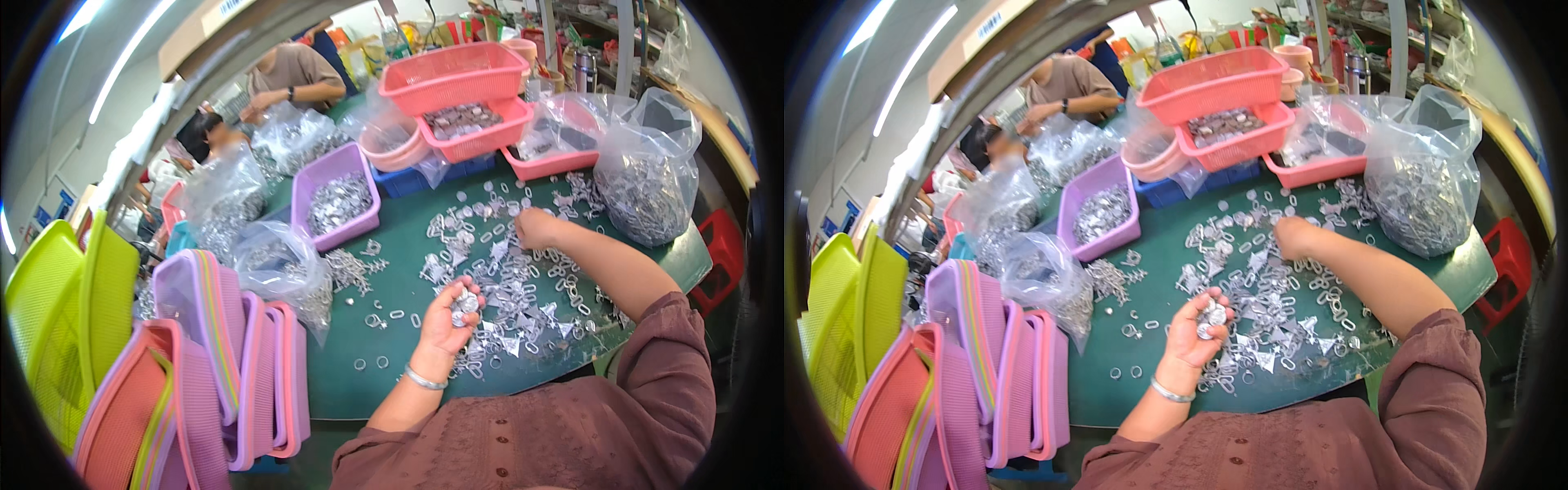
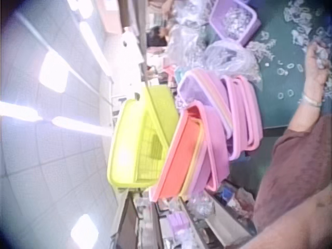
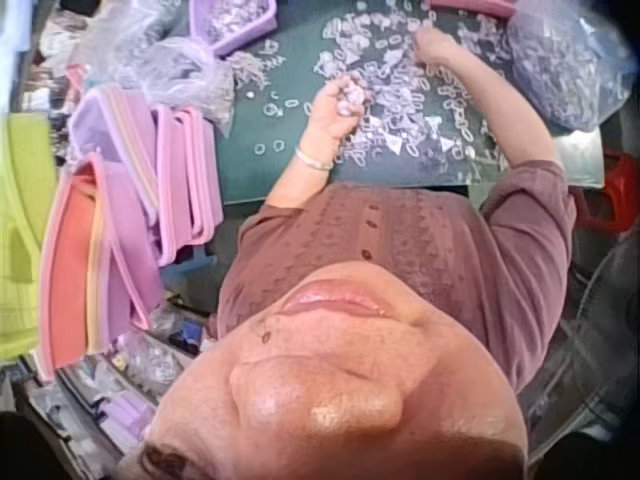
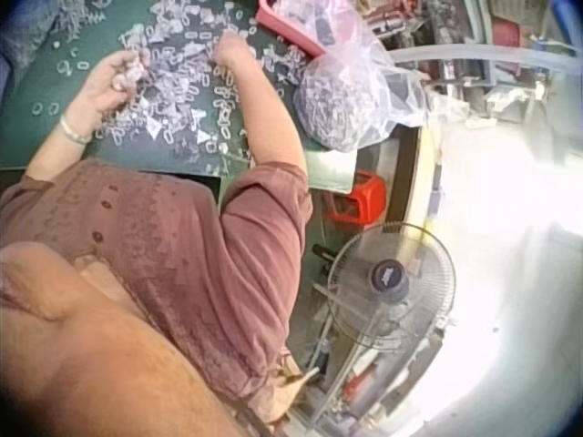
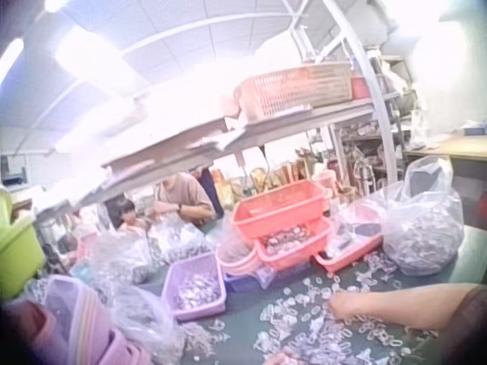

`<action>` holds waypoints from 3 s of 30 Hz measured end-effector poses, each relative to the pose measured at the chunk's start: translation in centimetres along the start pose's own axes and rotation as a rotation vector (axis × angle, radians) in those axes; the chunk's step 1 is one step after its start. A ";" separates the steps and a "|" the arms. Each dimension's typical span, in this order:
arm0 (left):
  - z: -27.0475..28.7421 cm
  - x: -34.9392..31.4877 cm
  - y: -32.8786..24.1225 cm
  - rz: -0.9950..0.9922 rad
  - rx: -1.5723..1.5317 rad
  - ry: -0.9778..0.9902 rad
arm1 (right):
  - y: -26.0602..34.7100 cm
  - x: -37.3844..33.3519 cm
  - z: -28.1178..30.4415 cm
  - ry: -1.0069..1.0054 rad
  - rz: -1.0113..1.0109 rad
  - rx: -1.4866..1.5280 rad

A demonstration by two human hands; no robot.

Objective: The person sorts small silver metal hardware pieces on a green table, picking up items and placing them into different piles or containers. They handle various shapes including rings, triangles, and links, occasionally transferring sorted items into a pink basket.

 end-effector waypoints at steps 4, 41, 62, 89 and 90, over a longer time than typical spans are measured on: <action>-0.2 -0.1 0.1 0.001 -0.006 -0.001 | 0.6 -0.4 0.7 -0.087 -0.005 0.011; -0.4 1.0 0.6 0.090 -0.080 0.166 | 2.5 -1.0 1.0 0.007 -0.059 0.148; -2.7 0.3 1.5 0.107 -0.052 0.258 | 16.1 -3.5 5.9 0.124 0.376 0.735; -17.2 12.6 -21.7 -0.346 0.167 0.028 | 2.6 -19.3 2.2 -0.407 0.061 1.255; -18.3 13.4 -22.4 -0.399 0.228 -0.050 | 2.0 -20.2 1.7 -0.423 0.032 1.266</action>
Point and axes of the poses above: each hand's wrist, its own x-axis towards the middle knuckle, its own z-axis out of the back of the hand, y = z × x, the point moved 9 cm from there along x, towards the middle knuckle, and after that the axes turned 14 degrees about z, right-handed, at the moved point
